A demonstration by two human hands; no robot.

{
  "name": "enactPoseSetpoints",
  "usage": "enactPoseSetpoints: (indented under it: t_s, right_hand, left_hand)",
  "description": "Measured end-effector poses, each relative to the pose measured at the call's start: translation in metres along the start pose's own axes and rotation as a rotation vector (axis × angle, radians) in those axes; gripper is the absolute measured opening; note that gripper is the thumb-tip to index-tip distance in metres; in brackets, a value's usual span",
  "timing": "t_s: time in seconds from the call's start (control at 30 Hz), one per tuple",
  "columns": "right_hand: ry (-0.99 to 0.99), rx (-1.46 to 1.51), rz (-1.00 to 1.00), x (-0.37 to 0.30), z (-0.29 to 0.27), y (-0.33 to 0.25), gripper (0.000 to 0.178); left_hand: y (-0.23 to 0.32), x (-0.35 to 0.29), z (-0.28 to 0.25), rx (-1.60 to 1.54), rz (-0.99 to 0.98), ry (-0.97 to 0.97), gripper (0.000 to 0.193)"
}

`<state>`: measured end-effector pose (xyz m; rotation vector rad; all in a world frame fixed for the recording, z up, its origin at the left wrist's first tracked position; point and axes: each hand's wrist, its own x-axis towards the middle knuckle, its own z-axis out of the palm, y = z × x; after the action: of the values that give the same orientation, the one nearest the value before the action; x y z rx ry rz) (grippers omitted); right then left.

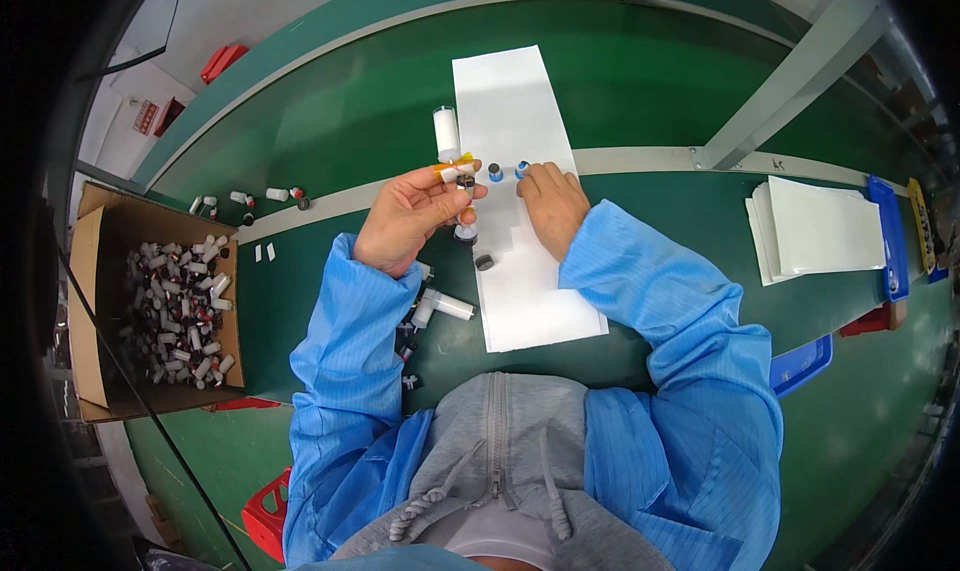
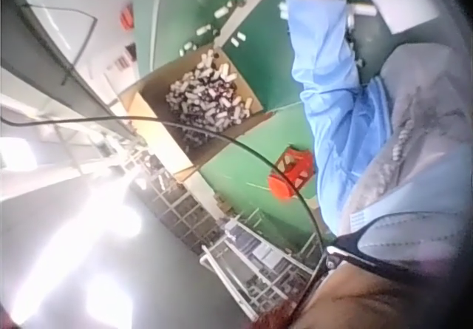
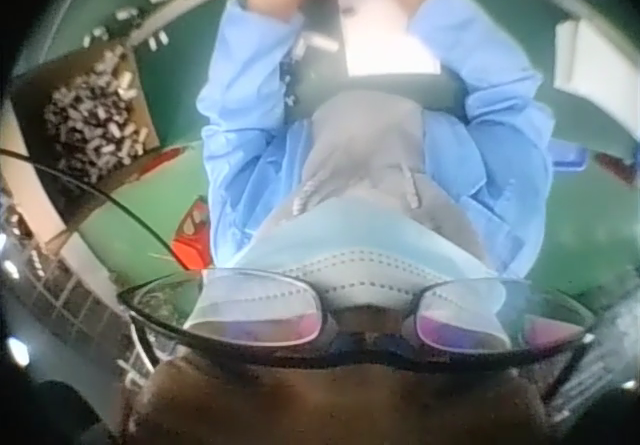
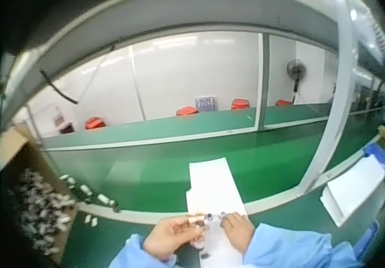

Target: The person assembles small plastic housings by hand, inserting electronic components into them and then attaching colored caps.

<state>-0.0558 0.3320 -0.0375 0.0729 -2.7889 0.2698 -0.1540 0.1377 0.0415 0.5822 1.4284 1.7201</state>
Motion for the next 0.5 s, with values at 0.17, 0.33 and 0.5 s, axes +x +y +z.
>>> enactPoseSetpoints:
  t_s: [0.17, 0.33, 0.5]
  right_hand:
    - [0.17, -0.123, -0.05, -0.0047, -0.0024, -0.0042, 0.028]
    - [0.138, -0.096, -0.061, -0.0003, 0.0006, -0.0019, 0.029]
    - [-0.017, 0.005, 0.047, 0.0043, -0.0026, -0.0021, 0.031]
  left_hand:
    - [-0.0023, 0.0031, -0.0006, 0.013, 0.016, -0.007, 0.038]
    - [-0.0018, 0.0037, 0.0013, 0.043, -0.008, 0.033, 0.038]
    - [-0.0075, 0.0043, -0.0006, 0.029, 0.012, -0.008, 0.039]
